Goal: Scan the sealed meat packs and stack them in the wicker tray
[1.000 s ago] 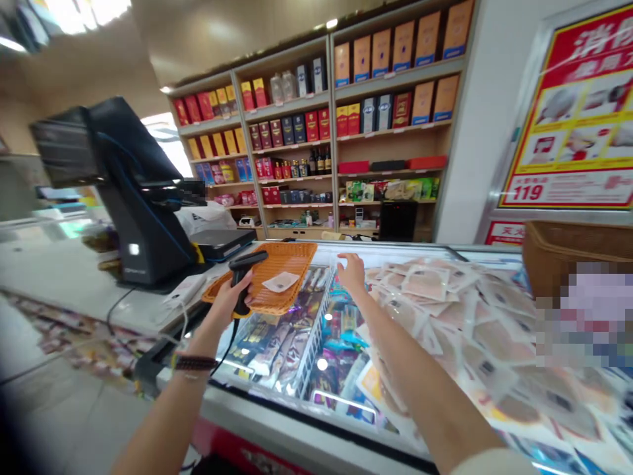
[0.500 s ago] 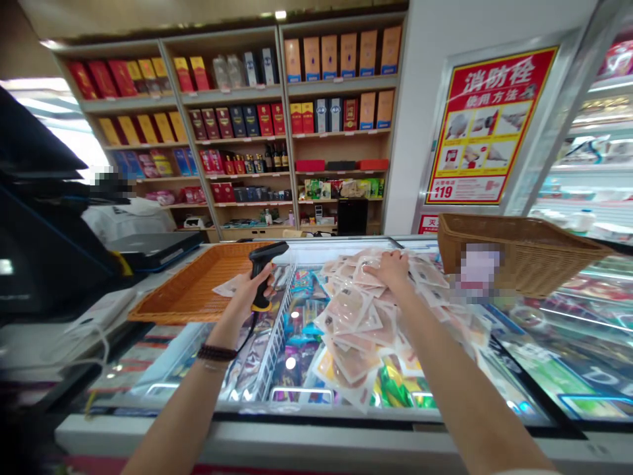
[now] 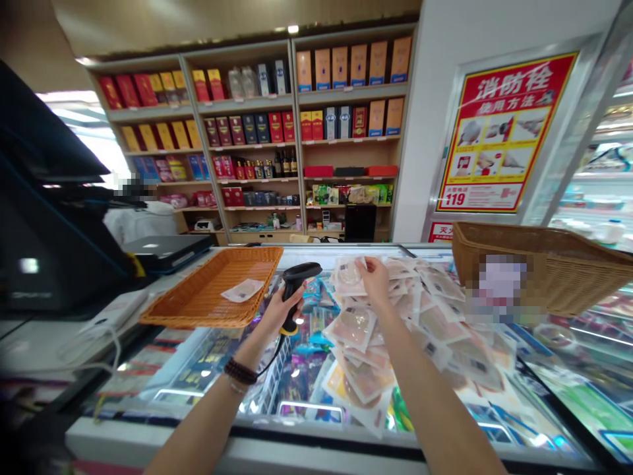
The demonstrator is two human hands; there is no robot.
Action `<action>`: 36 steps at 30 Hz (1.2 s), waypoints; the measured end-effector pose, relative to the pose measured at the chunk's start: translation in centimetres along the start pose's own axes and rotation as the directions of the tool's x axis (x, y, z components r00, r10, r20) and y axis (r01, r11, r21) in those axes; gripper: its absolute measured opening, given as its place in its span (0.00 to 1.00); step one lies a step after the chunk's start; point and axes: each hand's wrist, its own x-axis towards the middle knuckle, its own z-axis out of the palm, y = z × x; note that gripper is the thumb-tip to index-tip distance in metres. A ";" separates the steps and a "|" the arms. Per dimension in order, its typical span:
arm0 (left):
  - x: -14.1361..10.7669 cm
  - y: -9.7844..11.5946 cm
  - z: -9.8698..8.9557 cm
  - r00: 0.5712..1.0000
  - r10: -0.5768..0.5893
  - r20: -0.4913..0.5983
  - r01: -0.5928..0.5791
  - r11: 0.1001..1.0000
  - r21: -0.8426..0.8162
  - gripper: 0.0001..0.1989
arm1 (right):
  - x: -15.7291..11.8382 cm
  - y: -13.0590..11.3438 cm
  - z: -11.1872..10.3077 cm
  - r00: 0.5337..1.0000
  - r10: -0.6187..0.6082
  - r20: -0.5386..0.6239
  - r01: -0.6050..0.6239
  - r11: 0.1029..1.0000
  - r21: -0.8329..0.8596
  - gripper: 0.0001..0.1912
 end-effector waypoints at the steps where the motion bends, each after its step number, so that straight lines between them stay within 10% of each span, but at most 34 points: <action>1: -0.1 -0.2 0.0 1.000 -0.001 0.011 0.001 1.000 0.008 0.29 | -0.6 0.3 0.4 1.000 0.004 -0.014 -0.004 1.000 0.010 0.37; 36: -0.7 0.6 -0.3 0.989 -0.077 0.129 0.077 0.997 0.008 0.35 | -4.0 -0.8 1.9 0.997 -0.003 -0.075 -0.002 0.998 -0.059 0.42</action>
